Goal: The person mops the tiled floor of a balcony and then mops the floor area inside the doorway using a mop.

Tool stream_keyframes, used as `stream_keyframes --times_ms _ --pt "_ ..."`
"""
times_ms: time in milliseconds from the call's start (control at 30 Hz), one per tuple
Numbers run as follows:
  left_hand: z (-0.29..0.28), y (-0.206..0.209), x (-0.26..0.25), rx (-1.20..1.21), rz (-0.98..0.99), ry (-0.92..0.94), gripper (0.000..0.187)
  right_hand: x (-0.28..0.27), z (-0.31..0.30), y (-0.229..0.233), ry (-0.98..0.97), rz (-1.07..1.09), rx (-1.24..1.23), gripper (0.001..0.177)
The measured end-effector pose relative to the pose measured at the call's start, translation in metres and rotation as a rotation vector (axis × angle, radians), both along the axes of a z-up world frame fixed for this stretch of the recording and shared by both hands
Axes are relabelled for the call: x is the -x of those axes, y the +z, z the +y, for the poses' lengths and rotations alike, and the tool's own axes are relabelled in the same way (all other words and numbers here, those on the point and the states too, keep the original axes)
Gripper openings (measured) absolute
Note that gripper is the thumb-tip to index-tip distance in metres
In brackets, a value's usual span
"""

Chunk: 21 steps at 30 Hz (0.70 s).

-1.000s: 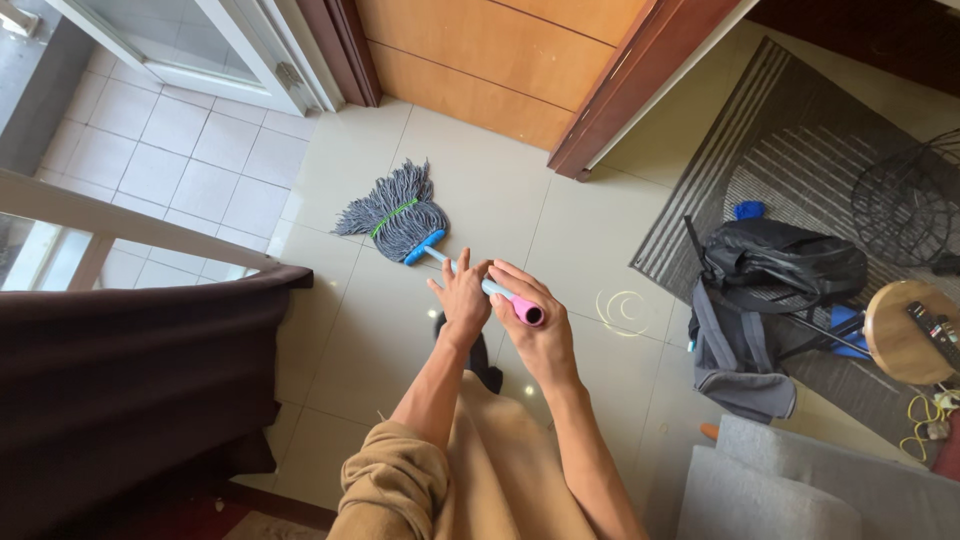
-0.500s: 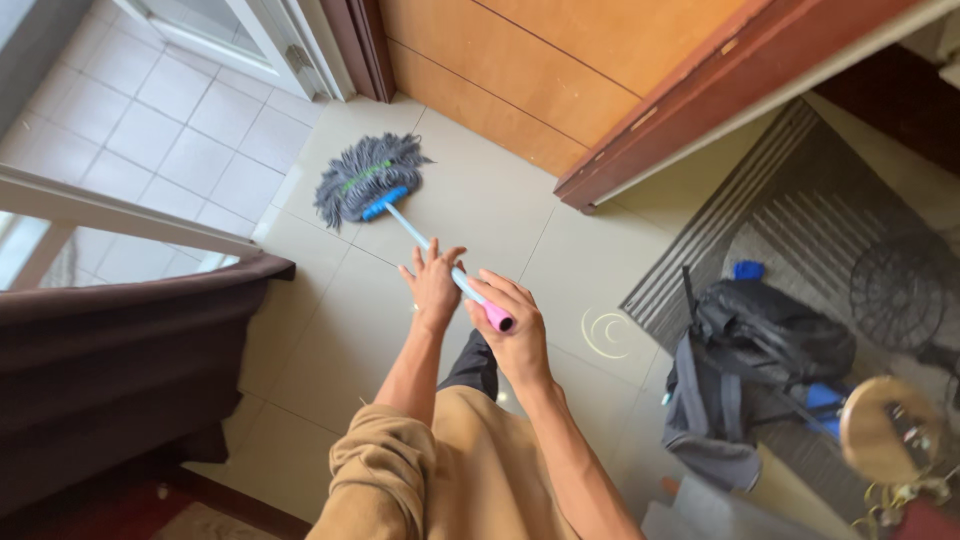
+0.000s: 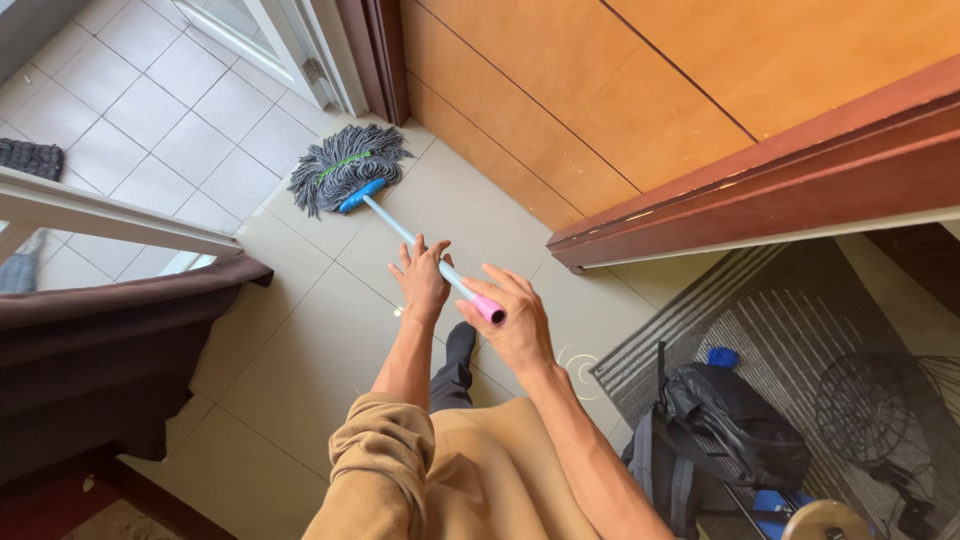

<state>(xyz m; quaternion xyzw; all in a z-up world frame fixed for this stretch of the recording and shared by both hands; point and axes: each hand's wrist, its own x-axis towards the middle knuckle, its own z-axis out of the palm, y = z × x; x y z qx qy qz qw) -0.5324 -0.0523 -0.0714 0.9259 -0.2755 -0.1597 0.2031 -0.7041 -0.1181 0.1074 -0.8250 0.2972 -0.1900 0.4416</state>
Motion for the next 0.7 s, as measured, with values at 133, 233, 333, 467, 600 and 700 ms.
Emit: stream_keyframes --times_ms 133,233,333,467,600,700 --pt "-0.008 -0.007 0.016 0.037 0.020 0.059 0.035 0.011 -0.008 -0.001 -0.018 -0.040 -0.023 0.041" --pt "-0.021 -0.004 0.028 0.052 0.004 0.064 0.036 0.018 -0.014 0.002 -0.063 -0.115 -0.110 0.039" --pt "-0.029 0.002 0.054 0.082 -0.006 0.036 0.036 0.037 -0.019 0.013 -0.114 -0.151 -0.204 0.037" --pt "-0.047 0.018 0.074 0.147 -0.007 0.042 0.036 0.054 -0.027 0.030 -0.116 -0.209 -0.216 0.035" --pt "-0.057 0.033 0.107 0.167 0.013 0.056 0.036 0.080 -0.040 0.037 -0.062 -0.279 -0.123 0.034" --pt "-0.062 0.042 0.141 0.212 0.029 0.081 0.037 0.110 -0.050 0.039 -0.029 -0.306 -0.220 0.034"
